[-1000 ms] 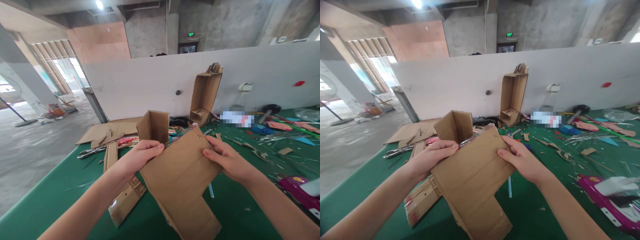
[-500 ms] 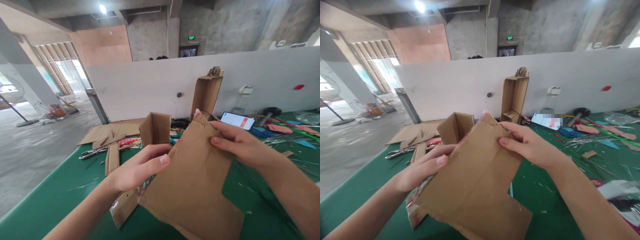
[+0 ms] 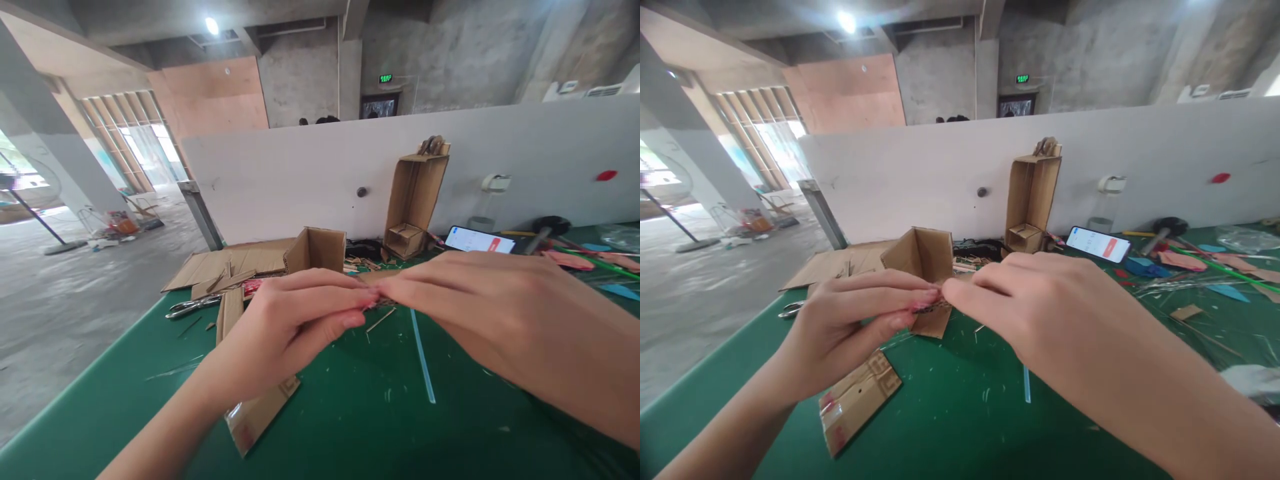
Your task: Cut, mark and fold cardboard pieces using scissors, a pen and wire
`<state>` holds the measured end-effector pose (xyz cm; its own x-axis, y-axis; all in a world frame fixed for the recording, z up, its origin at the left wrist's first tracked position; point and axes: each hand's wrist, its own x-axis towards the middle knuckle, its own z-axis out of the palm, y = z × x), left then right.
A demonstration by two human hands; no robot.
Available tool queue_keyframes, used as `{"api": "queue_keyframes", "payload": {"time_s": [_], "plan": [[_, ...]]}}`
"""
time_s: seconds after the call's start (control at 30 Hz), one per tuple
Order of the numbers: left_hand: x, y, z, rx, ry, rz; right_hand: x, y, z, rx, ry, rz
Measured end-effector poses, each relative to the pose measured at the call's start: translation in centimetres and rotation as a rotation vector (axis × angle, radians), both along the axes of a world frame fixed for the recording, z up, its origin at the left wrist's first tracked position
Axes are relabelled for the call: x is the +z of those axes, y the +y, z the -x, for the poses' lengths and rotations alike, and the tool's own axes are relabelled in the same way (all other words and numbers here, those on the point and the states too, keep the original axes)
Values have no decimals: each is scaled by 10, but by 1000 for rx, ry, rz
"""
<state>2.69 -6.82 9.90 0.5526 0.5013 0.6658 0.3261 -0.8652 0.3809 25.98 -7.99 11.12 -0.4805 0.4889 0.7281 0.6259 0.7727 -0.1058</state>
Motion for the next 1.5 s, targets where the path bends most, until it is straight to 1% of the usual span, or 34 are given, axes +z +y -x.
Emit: {"api": "queue_keyframes", "payload": {"time_s": [0.07,0.1,0.13,0.2,0.33,0.4,0.47,0.53,0.6,0.67,0.7,0.8,0.87,0.93,0.97,1.0,1.03,1.07,1.1,1.13,1.17,1.2,1.23,1.27,1.3,1.33,1.4,1.43,1.47,1.5], "plan": [[-3,3,-3,-8,-30,124,-9,0,1,-38,-189,-115],[-5,5,-6,9,-64,186,-14,2,2,-67,-240,-190],[-9,8,-9,34,-96,232,-21,4,2,-90,-247,-261],[-17,13,-15,105,-125,276,-36,9,3,-100,-264,-354],[-34,19,-25,206,-27,288,-65,15,2,-80,-289,-357],[-40,19,-28,235,22,285,-74,14,2,-73,-270,-371],[-43,18,-31,269,43,297,-78,11,1,-65,-253,-399],[-45,18,-32,250,58,335,-81,10,0,-66,-267,-417],[-44,18,-31,170,88,358,-85,10,-1,-81,-301,-412],[-45,20,-30,90,154,297,-90,11,-4,-96,-314,-393],[-45,21,-29,80,206,222,-92,12,-6,-106,-313,-382],[-50,23,-29,112,418,-62,-101,13,-11,-179,-302,-384],[-56,24,-30,103,538,-190,-105,13,-13,-261,-272,-422],[-63,23,-33,69,562,-287,-107,13,-13,-386,-139,-442],[-67,22,-35,70,529,-329,-108,12,-12,-462,-5,-417],[-72,21,-38,90,472,-362,-108,11,-10,-530,171,-353],[-76,19,-40,121,407,-371,-108,8,-7,-572,385,-235],[-81,17,-43,155,348,-356,-108,5,-4,-567,618,-60],[-85,15,-46,184,307,-331,-107,2,0,-503,838,175],[-90,13,-49,201,288,-309,-107,-2,3,-389,1011,447],[-95,11,-51,195,294,-297,-108,-6,6,-247,1117,722],[-99,9,-54,171,314,-302,-109,-9,8,-113,1159,964],[-104,8,-57,139,337,-324,-111,-11,10,-14,1154,1150],[-108,7,-60,114,354,-355,-114,-12,10,28,1123,1265],[-112,6,-62,106,369,-386,-117,-12,11,11,1083,1310],[-115,6,-64,123,384,-411,-120,-11,11,-42,1041,1303],[-118,7,-65,197,411,-435,-124,-9,10,-160,937,1221],[-117,9,-65,209,434,-443,-126,-8,10,-202,884,1174],[-116,10,-64,184,462,-460,-126,-8,11,-228,836,1140],[-115,12,-63,128,484,-485,-127,-8,12,-244,799,1132]]}}
